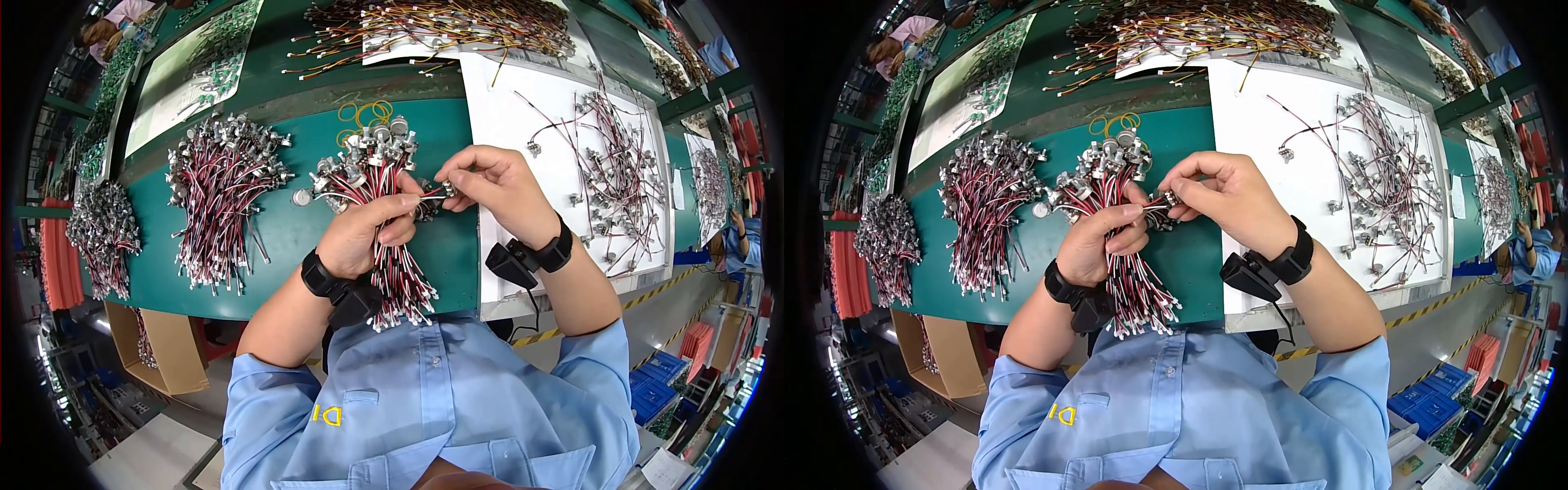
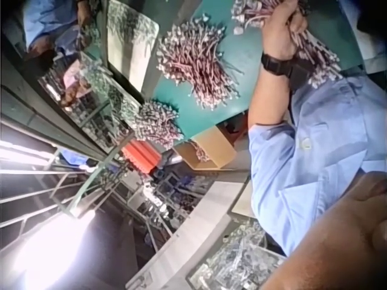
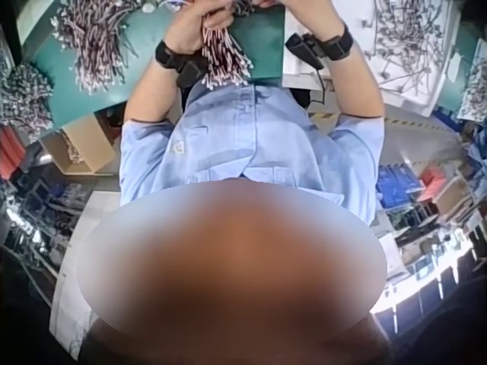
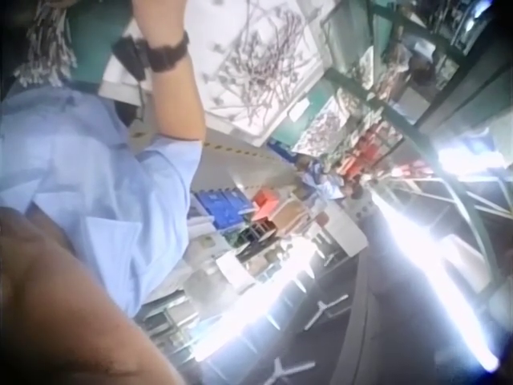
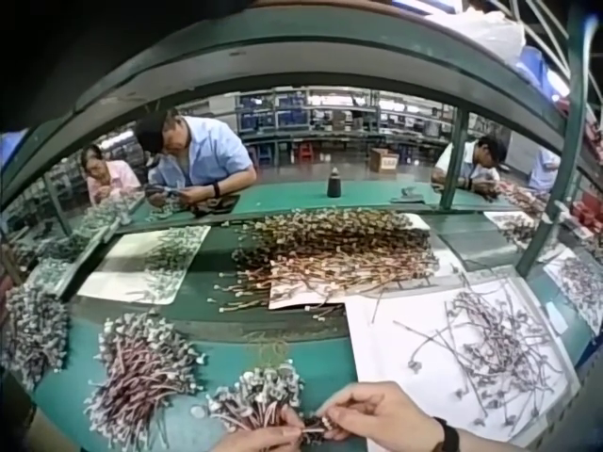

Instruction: The person gathers a bundle of wire harnesses and components, then picks up individual harnesses from a tray and adds them to the bundle one by one. After adding several harnesses to the bundle, they set it down on the green work surface.

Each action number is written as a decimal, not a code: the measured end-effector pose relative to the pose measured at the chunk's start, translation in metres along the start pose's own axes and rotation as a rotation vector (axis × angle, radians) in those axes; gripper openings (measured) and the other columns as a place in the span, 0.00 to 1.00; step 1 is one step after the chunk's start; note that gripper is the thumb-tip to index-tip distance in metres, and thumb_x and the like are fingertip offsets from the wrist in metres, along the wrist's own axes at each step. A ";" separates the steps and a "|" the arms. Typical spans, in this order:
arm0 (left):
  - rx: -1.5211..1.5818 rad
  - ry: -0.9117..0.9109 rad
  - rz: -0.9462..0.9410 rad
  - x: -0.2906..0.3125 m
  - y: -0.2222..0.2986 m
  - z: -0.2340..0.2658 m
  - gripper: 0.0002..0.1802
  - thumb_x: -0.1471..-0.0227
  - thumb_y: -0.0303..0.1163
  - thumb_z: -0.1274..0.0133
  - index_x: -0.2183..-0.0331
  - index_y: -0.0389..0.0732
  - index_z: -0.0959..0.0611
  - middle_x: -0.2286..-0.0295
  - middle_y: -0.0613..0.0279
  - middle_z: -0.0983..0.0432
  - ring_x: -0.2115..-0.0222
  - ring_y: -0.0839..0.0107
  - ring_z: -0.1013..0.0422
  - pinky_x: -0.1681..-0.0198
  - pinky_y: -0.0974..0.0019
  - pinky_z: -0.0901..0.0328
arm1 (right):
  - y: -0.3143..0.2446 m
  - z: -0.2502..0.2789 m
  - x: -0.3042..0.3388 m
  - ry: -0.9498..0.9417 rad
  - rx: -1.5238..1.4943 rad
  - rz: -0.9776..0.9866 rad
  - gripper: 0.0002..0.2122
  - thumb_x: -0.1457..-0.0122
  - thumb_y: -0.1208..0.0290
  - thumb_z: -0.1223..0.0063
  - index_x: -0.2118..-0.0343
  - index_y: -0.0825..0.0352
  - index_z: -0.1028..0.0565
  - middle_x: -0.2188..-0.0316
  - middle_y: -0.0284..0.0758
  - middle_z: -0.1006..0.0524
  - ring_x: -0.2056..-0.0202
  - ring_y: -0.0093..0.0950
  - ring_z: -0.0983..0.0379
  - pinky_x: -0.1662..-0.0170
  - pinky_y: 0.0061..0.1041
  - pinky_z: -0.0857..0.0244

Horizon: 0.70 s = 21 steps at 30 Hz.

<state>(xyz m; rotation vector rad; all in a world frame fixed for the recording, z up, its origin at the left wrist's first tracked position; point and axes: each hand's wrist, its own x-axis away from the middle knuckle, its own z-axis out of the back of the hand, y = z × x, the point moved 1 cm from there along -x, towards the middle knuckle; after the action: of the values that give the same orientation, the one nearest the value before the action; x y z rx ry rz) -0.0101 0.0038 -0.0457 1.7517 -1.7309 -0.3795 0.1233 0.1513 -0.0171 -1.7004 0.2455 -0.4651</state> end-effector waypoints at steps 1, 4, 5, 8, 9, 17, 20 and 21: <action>-0.002 0.007 -0.004 0.000 0.000 -0.001 0.05 0.45 0.28 0.53 0.65 0.39 0.28 0.82 0.74 0.38 0.87 0.85 0.47 0.83 0.77 0.52 | -0.001 0.000 0.000 0.002 -0.001 -0.001 0.05 0.42 0.75 0.51 0.66 0.70 0.25 0.69 0.33 0.23 0.74 0.17 0.25 0.69 0.15 0.29; 0.002 0.053 -0.016 -0.001 0.001 -0.008 0.06 0.44 0.30 0.54 0.64 0.39 0.28 0.82 0.74 0.38 0.87 0.86 0.47 0.83 0.77 0.52 | -0.001 0.001 0.000 -0.008 -0.006 -0.028 0.05 0.42 0.74 0.51 0.66 0.70 0.26 0.70 0.32 0.23 0.74 0.17 0.26 0.69 0.15 0.29; 0.011 0.093 -0.024 -0.002 0.001 -0.011 0.06 0.43 0.31 0.55 0.64 0.39 0.28 0.81 0.74 0.38 0.87 0.86 0.47 0.83 0.77 0.52 | -0.001 0.002 0.001 -0.021 -0.010 -0.056 0.05 0.42 0.74 0.51 0.67 0.70 0.26 0.70 0.31 0.23 0.74 0.17 0.26 0.69 0.15 0.30; 0.029 0.078 -0.027 0.000 0.002 -0.011 0.08 0.41 0.33 0.56 0.64 0.39 0.28 0.80 0.74 0.37 0.87 0.86 0.48 0.83 0.78 0.52 | -0.003 0.009 0.001 -0.042 0.149 -0.111 0.06 0.41 0.73 0.51 0.67 0.70 0.26 0.71 0.30 0.24 0.74 0.16 0.27 0.70 0.15 0.31; 0.041 0.023 -0.019 0.001 0.002 -0.010 0.09 0.41 0.35 0.57 0.64 0.39 0.28 0.80 0.74 0.37 0.87 0.86 0.48 0.82 0.78 0.52 | -0.004 0.012 0.000 -0.050 0.314 -0.140 0.06 0.41 0.73 0.51 0.67 0.70 0.26 0.72 0.30 0.24 0.74 0.15 0.28 0.70 0.15 0.31; 0.090 -0.261 0.078 -0.001 -0.008 0.002 0.12 0.39 0.38 0.60 0.67 0.40 0.29 0.81 0.74 0.39 0.87 0.86 0.50 0.83 0.78 0.53 | 0.010 -0.009 -0.002 -0.034 0.147 0.101 0.06 0.42 0.73 0.49 0.67 0.70 0.30 0.70 0.30 0.25 0.69 0.15 0.29 0.65 0.15 0.34; 0.013 -0.259 0.108 -0.001 -0.009 0.002 0.12 0.39 0.38 0.59 0.67 0.40 0.29 0.81 0.74 0.40 0.87 0.86 0.50 0.83 0.78 0.53 | 0.011 -0.008 -0.002 -0.054 0.046 0.092 0.06 0.43 0.75 0.48 0.66 0.70 0.31 0.69 0.32 0.25 0.67 0.16 0.29 0.63 0.15 0.34; -0.025 -0.217 0.123 0.000 -0.009 0.002 0.11 0.40 0.38 0.59 0.68 0.40 0.29 0.82 0.74 0.40 0.87 0.86 0.50 0.83 0.78 0.53 | 0.011 -0.007 -0.003 -0.070 0.016 0.073 0.06 0.44 0.76 0.48 0.65 0.69 0.31 0.68 0.32 0.25 0.66 0.16 0.28 0.62 0.16 0.33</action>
<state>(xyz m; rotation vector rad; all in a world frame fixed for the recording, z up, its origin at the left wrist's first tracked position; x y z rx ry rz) -0.0039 0.0029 -0.0525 1.6260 -1.9660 -0.5509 0.1188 0.1440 -0.0278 -1.6830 0.2512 -0.3515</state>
